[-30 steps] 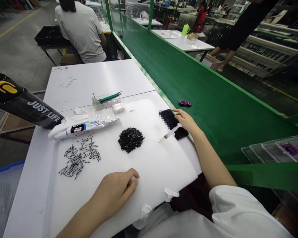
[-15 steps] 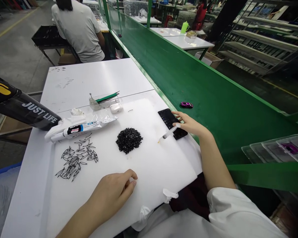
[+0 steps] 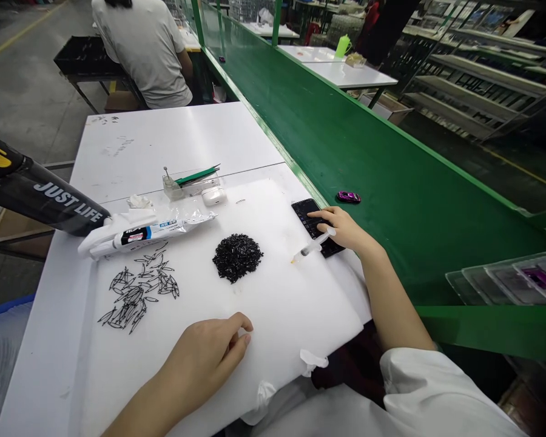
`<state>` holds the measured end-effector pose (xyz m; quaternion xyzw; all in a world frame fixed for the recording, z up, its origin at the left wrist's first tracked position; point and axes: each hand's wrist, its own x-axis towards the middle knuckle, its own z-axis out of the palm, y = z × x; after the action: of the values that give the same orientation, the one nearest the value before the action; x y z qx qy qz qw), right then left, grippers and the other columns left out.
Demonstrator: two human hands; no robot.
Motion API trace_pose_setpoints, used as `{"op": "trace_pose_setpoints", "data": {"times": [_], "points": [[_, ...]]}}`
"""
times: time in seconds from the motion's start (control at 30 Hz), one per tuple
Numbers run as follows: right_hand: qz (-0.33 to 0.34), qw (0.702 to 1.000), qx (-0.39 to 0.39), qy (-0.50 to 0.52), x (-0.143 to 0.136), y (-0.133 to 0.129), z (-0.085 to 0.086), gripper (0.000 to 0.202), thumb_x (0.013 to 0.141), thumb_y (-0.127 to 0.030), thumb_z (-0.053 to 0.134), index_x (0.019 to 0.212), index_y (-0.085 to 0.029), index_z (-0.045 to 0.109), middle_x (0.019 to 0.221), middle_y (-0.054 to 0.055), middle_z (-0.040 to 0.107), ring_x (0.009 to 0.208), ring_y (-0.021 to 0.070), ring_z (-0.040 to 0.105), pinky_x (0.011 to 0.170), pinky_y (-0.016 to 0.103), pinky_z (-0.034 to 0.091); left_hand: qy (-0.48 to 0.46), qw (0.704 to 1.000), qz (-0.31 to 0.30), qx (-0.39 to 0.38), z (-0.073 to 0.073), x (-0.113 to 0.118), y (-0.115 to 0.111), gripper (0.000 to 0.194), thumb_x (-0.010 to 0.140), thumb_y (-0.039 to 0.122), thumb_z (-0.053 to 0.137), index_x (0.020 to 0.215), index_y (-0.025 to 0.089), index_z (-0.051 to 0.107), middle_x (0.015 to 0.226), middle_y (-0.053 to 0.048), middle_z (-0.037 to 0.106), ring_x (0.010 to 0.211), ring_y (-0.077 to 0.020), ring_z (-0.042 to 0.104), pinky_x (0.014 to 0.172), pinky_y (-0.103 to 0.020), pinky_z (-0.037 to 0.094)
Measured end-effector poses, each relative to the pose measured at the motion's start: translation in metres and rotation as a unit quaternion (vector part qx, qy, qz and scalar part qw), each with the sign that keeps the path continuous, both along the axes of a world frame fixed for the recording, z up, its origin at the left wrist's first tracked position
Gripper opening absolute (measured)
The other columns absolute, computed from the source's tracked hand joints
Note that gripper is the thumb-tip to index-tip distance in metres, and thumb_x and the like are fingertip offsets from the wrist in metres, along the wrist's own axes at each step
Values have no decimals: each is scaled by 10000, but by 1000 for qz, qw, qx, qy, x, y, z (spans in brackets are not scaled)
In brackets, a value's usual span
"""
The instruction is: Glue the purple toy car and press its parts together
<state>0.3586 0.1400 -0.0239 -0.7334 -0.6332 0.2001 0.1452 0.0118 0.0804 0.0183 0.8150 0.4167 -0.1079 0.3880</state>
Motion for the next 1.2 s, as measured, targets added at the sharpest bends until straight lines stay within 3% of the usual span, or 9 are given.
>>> {"op": "trace_pose_setpoints", "data": {"times": [0.3, 0.53, 0.77, 0.97, 1.2], "points": [[-4, 1000, 5, 8, 1, -1, 0, 405, 839, -259, 430, 1203, -306, 602, 1245, 80, 474, 1190, 266, 448, 1047, 449, 347, -7, 1000, -7, 10, -1, -1, 0, 324, 911, 330, 266, 993, 236, 565, 686, 11, 622, 655, -176, 585, 616, -274, 375], [-61, 997, 5, 38, -5, -2, 10, 441, 838, -249, 390, 1247, -292, 550, 1162, 69, 536, 1081, 230, 520, 989, 429, 397, -8, 1000, -7, 10, 0, 0, 1, 319, 910, 326, 274, 994, 235, 568, 692, 9, 624, 656, -180, 588, 610, -274, 375], [-59, 997, 11, 44, -8, 0, 8, 429, 830, -253, 417, 1223, -275, 587, 1195, 91, 510, 1177, 246, 452, 1048, 418, 325, -5, 1000, -6, 8, 0, -1, 0, 318, 910, 329, 270, 996, 240, 563, 693, 12, 619, 661, -180, 587, 618, -273, 373], [-104, 990, 25, 91, 0, -3, 8, 421, 819, -260, 409, 1206, -271, 575, 1137, 60, 596, 988, 214, 571, 885, 387, 447, 0, 1000, -4, 8, 0, 0, 0, 315, 910, 327, 273, 999, 245, 564, 695, 16, 621, 667, -181, 589, 616, -273, 374], [-142, 982, 38, 122, 7, 2, -3, 444, 780, -313, 487, 1212, -222, 535, 1101, 70, 622, 911, 204, 592, 828, 382, 461, 7, 1000, 0, 5, 3, 1, 0, 308, 915, 332, 282, 1006, 251, 565, 712, 18, 629, 684, -175, 601, 624, -268, 387]]}}
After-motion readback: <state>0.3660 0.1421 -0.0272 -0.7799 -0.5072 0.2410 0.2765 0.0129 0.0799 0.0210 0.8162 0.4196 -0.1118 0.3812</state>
